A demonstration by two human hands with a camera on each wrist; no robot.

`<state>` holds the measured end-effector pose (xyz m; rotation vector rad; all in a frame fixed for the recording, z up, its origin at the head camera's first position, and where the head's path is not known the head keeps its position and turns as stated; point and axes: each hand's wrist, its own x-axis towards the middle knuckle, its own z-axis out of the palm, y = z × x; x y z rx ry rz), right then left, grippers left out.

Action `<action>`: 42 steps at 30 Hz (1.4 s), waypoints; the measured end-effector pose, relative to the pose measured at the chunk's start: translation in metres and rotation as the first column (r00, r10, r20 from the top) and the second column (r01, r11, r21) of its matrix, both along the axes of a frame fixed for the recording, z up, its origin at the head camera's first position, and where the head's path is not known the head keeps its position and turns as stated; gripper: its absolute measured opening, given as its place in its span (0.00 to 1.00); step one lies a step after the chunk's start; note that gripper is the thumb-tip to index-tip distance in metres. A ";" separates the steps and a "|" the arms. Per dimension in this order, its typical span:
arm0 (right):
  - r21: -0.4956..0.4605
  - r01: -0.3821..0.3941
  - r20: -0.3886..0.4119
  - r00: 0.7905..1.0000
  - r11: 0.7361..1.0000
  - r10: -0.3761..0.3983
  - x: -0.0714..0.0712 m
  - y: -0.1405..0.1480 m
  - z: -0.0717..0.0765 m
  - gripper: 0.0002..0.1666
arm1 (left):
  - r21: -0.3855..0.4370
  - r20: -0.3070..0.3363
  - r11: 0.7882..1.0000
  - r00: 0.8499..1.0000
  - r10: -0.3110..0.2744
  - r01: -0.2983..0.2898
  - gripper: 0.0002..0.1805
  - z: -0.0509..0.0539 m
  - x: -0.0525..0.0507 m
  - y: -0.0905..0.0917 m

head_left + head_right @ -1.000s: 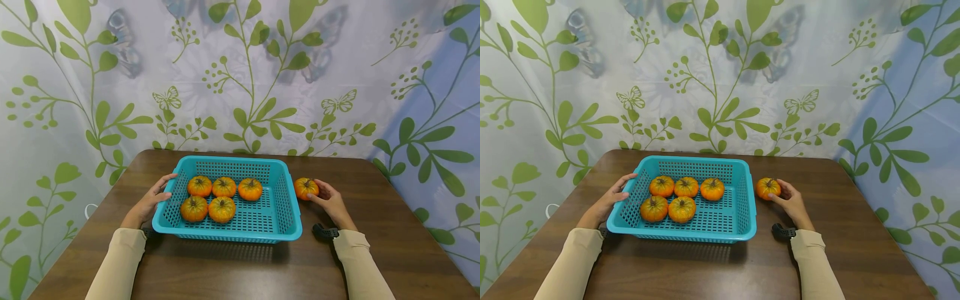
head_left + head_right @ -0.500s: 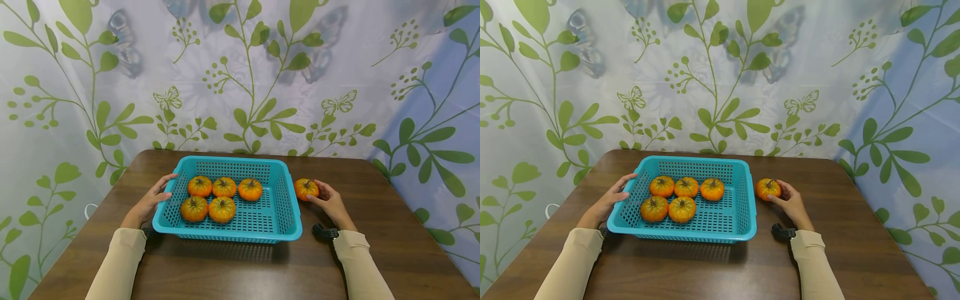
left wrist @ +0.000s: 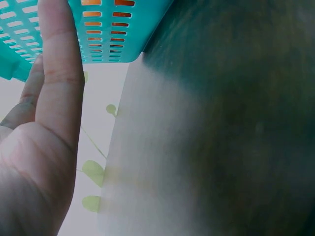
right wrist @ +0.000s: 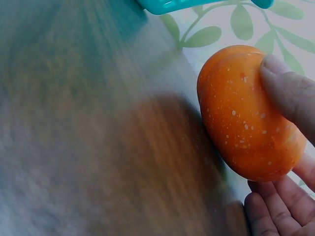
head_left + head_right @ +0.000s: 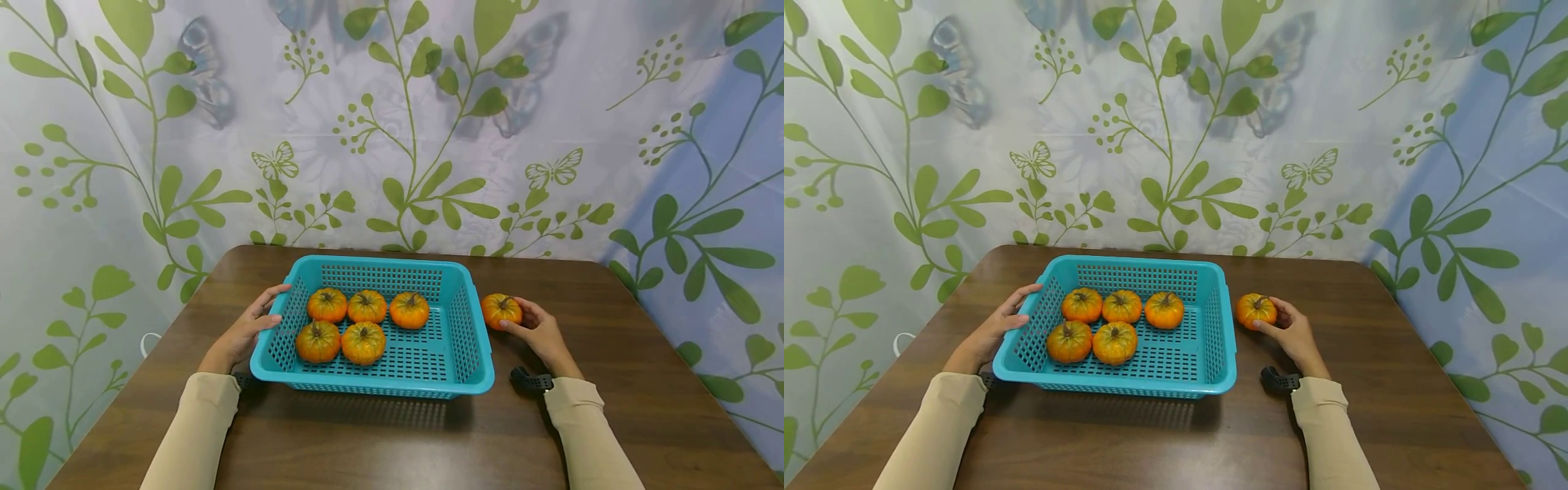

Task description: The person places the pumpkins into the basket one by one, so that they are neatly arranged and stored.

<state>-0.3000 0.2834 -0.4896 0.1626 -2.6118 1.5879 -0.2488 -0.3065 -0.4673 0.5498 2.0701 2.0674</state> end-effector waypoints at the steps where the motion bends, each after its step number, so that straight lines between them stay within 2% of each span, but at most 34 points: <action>1: 0.000 0.002 0.000 1.000 1.000 -0.002 0.000 0.000 0.000 0.42 | 0.002 0.000 1.000 1.000 -0.002 0.002 0.27 0.000 0.000 0.000; 11: 0.002 0.002 -0.010 1.000 1.000 -0.002 0.000 0.002 -0.002 0.44 | 0.002 -0.002 1.000 1.000 -0.008 0.008 0.27 -0.001 0.000 0.001; 20: -0.089 0.030 -0.038 0.999 0.996 -0.034 0.003 0.003 0.001 0.42 | 0.013 0.008 1.000 1.000 -0.015 0.015 0.27 -0.002 0.000 0.001; 27: -0.163 0.054 -0.094 0.993 0.985 -0.070 0.004 0.002 0.012 0.39 | 0.005 0.007 1.000 1.000 -0.007 0.007 0.27 -0.001 0.000 0.001; 42: -0.224 -0.010 -0.150 0.988 0.974 -0.025 0.010 -0.004 0.047 0.39 | -0.002 -0.005 1.000 1.000 0.003 -0.003 0.27 0.000 -0.001 0.000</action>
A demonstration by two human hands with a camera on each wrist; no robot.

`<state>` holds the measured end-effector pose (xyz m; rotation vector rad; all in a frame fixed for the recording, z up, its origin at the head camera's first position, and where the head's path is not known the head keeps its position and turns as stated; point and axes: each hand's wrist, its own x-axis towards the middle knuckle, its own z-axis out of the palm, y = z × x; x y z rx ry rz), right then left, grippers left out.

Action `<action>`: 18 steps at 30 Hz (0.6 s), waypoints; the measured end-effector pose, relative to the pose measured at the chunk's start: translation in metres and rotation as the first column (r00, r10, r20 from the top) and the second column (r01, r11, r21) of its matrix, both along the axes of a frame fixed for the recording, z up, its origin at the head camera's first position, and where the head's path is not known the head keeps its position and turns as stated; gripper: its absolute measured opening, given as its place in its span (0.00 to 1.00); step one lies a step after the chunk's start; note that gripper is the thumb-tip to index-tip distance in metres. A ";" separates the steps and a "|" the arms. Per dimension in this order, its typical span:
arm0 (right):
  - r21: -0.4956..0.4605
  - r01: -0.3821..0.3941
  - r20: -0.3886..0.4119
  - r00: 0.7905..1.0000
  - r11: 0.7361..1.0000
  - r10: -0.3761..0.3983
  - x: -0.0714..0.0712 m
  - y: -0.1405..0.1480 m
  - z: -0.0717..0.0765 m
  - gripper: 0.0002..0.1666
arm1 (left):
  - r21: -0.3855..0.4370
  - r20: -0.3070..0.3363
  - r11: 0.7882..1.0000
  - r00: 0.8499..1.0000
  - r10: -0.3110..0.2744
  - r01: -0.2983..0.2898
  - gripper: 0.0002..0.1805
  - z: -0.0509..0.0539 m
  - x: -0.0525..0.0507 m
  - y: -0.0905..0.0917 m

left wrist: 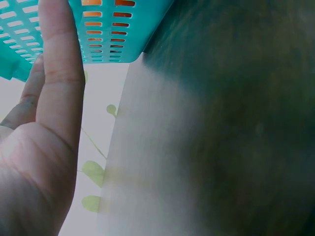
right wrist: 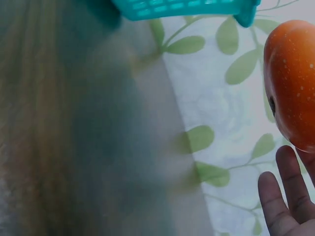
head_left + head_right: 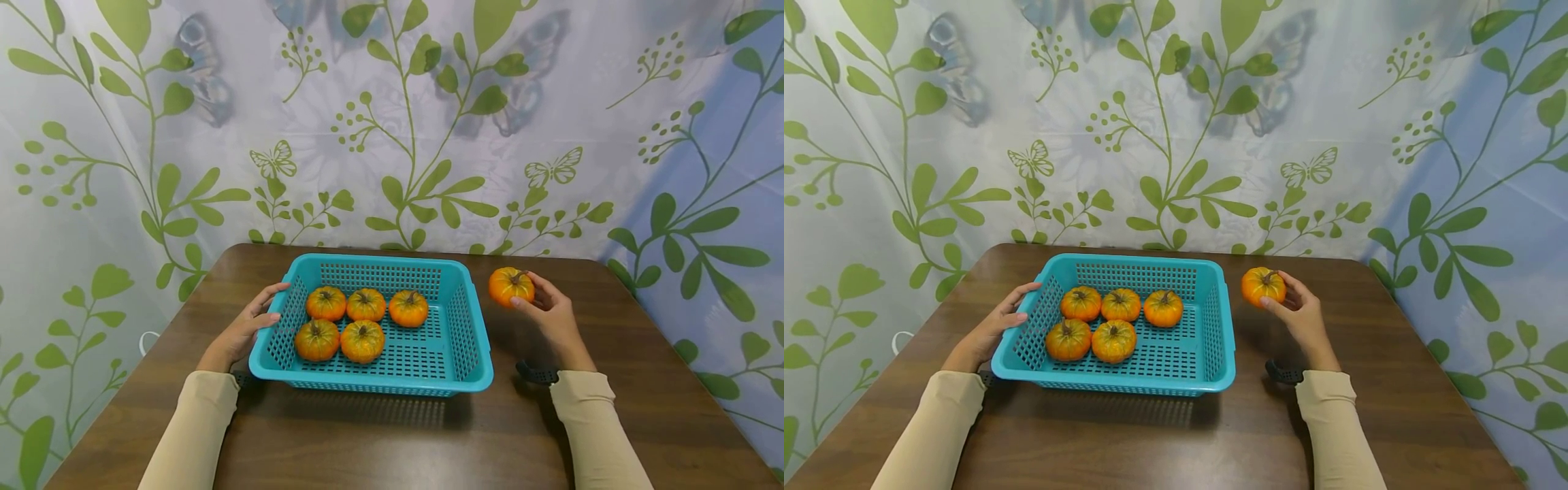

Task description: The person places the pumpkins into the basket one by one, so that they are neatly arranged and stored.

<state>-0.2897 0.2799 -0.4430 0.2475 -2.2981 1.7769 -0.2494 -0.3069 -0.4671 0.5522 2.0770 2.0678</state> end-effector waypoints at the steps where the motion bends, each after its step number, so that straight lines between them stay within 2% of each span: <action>1: 0.004 -0.006 -0.008 1.000 1.000 0.006 0.001 -0.001 0.002 0.39 | -0.002 -0.001 1.000 1.000 0.002 -0.002 0.27 0.000 0.000 0.000; 10: 0.055 -0.054 -0.100 0.993 0.997 0.060 0.006 -0.008 0.021 0.38 | -0.001 0.003 1.000 1.000 0.002 -0.002 0.27 0.000 0.000 -0.001; 18: 0.068 -0.104 -0.128 0.985 0.992 0.112 0.012 -0.018 0.034 0.37 | -0.002 0.008 1.000 1.000 0.000 0.000 0.27 0.000 0.000 0.000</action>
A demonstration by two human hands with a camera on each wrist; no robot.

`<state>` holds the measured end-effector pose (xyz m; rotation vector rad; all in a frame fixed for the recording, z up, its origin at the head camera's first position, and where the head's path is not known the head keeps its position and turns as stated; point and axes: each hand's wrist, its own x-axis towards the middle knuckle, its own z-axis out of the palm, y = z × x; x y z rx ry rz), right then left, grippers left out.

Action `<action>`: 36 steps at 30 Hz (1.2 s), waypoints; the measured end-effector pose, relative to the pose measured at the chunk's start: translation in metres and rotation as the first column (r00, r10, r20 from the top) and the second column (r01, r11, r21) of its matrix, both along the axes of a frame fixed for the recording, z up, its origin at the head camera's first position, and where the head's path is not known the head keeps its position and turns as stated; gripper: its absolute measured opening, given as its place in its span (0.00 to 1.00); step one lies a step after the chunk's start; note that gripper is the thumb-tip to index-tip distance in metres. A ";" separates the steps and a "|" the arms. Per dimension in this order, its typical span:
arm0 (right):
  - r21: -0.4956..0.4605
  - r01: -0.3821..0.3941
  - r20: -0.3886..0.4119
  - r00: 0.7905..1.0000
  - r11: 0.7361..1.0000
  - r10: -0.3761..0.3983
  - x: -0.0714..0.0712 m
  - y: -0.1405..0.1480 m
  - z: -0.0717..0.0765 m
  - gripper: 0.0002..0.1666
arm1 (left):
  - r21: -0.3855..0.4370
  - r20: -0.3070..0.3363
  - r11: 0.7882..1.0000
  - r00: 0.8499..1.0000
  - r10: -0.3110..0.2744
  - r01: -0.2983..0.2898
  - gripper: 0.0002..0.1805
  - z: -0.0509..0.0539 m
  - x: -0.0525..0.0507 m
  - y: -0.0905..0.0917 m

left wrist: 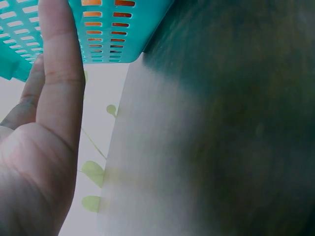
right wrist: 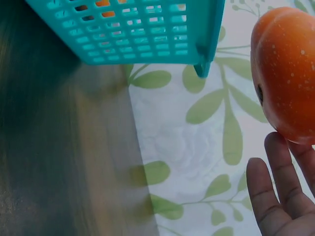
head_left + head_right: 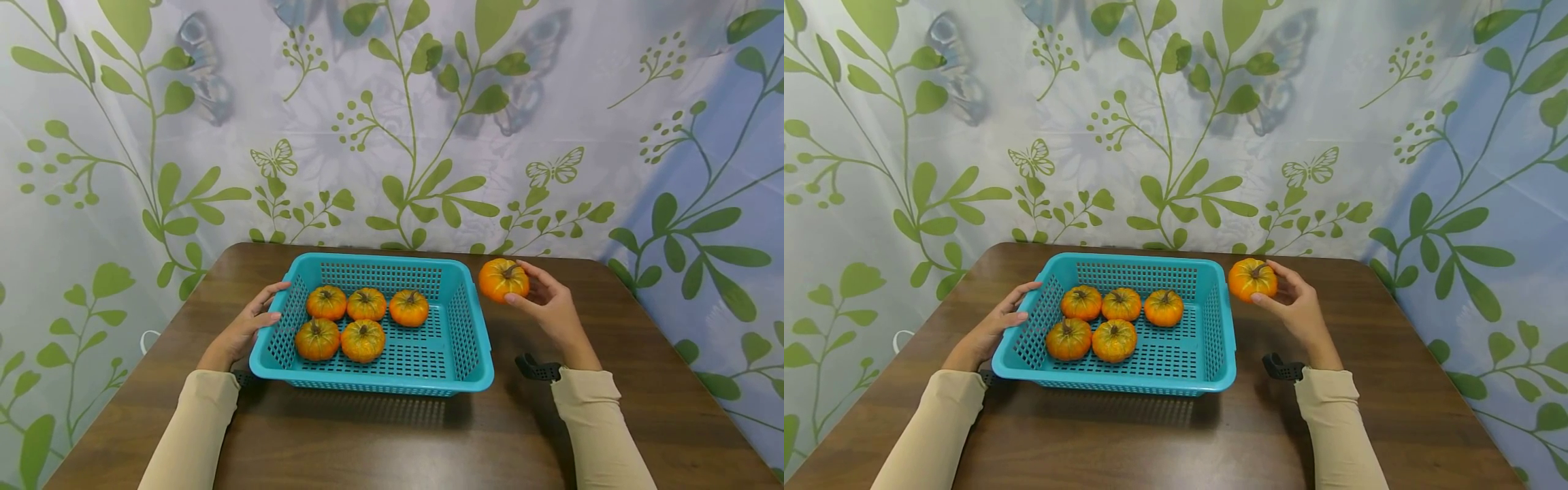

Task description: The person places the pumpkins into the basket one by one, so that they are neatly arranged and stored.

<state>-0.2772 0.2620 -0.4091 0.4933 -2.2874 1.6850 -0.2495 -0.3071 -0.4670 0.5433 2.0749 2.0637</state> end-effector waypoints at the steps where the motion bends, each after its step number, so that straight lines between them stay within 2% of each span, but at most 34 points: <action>1: 0.001 -0.015 -0.004 1.000 1.000 0.015 0.000 -0.001 0.001 0.37 | 0.003 0.001 1.000 1.000 -0.002 0.002 0.27 0.000 0.000 0.000; 9: 0.075 -0.121 -0.046 0.991 0.990 0.125 0.002 -0.009 0.006 0.38 | 0.021 0.004 1.000 1.000 -0.010 0.010 0.27 0.001 0.001 0.000; 19: 0.141 -0.226 -0.067 0.969 0.964 0.237 0.004 -0.020 0.006 0.39 | 0.022 0.002 1.000 1.000 -0.011 0.011 0.28 0.000 0.001 0.001; 31: 0.284 -0.260 -0.062 0.956 0.923 0.288 0.007 -0.034 0.005 0.42 | 0.029 -0.004 0.999 1.000 -0.021 0.021 0.27 -0.001 -0.001 0.001; 36: 0.307 -0.295 -0.071 0.941 0.905 0.330 0.005 -0.039 0.004 0.43 | 0.024 -0.004 1.000 1.000 -0.011 0.012 0.27 -0.001 -0.001 0.000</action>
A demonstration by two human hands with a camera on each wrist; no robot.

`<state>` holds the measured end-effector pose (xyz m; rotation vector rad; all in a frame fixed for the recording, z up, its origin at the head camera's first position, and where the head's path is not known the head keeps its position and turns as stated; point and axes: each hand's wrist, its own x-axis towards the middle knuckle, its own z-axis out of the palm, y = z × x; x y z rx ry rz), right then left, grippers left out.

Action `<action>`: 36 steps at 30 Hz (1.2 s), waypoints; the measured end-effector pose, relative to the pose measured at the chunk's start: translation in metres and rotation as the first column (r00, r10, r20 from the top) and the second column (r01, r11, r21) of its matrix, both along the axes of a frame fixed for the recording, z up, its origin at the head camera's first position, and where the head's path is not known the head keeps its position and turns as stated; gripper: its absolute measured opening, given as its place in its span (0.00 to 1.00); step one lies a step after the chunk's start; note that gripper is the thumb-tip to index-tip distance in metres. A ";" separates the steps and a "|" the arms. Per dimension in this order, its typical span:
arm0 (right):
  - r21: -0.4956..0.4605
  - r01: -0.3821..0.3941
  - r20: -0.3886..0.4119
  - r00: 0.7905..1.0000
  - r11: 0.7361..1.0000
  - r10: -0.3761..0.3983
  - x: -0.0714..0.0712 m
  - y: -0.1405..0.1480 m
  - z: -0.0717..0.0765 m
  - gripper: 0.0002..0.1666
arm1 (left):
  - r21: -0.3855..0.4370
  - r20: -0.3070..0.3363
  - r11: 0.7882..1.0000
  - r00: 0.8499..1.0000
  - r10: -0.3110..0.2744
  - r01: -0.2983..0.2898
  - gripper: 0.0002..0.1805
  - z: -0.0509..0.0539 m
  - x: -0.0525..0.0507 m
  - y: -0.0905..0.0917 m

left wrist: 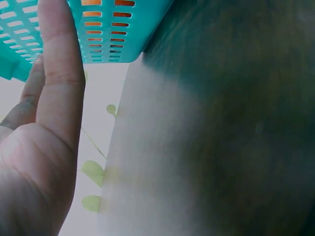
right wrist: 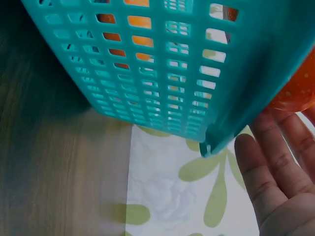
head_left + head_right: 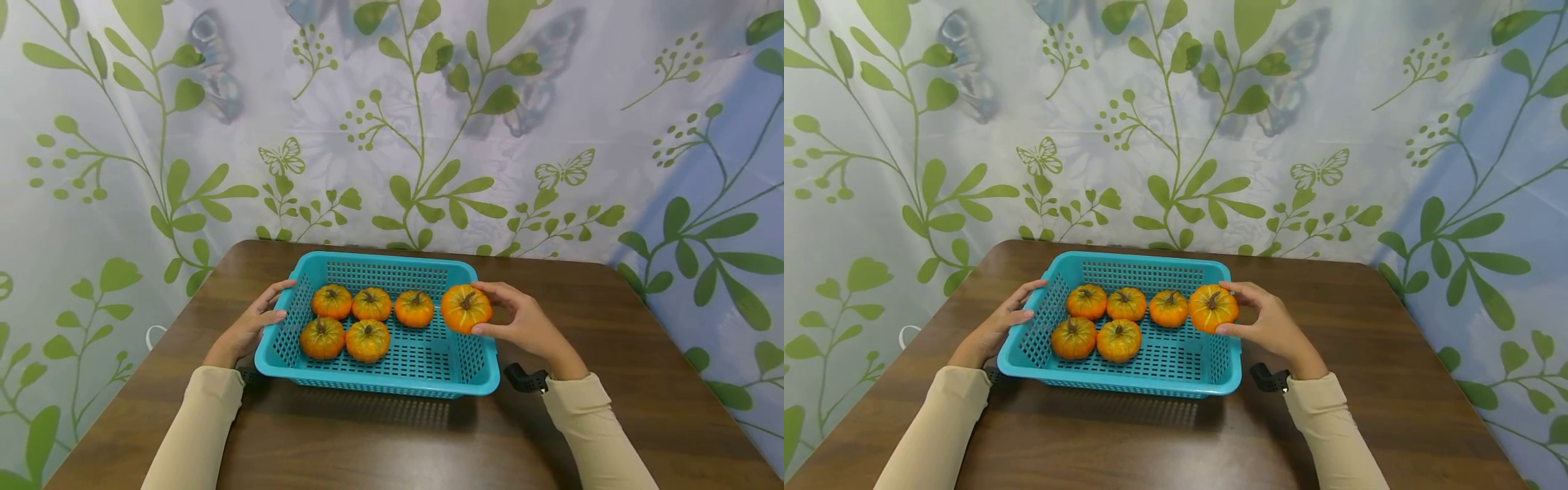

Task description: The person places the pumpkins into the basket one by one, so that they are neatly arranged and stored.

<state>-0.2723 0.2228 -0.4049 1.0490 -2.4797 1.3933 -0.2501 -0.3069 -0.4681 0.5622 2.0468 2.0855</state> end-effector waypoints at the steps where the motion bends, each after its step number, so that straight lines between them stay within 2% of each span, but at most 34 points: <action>1: 0.008 -0.011 -0.004 1.000 1.000 0.011 0.000 -0.001 0.000 0.43 | -0.005 -0.001 1.000 1.000 0.004 -0.004 0.27 0.000 0.000 0.000; 6: 0.075 -0.056 -0.040 0.997 0.996 0.060 -0.002 -0.007 0.003 0.44 | -0.013 -0.003 1.000 1.000 0.009 -0.009 0.27 0.000 0.000 0.000; 10: 0.159 -0.065 -0.056 0.996 0.985 0.075 -0.003 -0.013 0.004 0.45 | -0.007 0.004 1.000 1.000 0.007 -0.007 0.27 0.001 0.000 0.000; 14: 0.240 -0.078 -0.058 0.994 0.967 0.095 -0.002 -0.021 0.008 0.45 | -0.008 0.012 1.000 1.000 0.009 -0.009 0.26 0.001 0.000 0.000; 21: 0.321 -0.134 -0.041 0.987 0.938 0.154 -0.004 -0.032 0.017 0.44 | -0.023 0.012 0.999 1.000 0.026 -0.025 0.27 0.002 0.001 0.001; 26: 0.389 -0.166 -0.014 0.982 0.906 0.186 -0.007 -0.039 0.020 0.45 | -0.026 0.013 0.999 0.999 0.032 -0.032 0.27 0.001 0.000 0.000; 36: 0.527 -0.198 0.049 0.978 0.826 0.204 -0.009 -0.051 0.022 0.46 | 0.009 -0.011 1.000 1.000 0.000 0.000 0.27 -0.004 -0.004 -0.001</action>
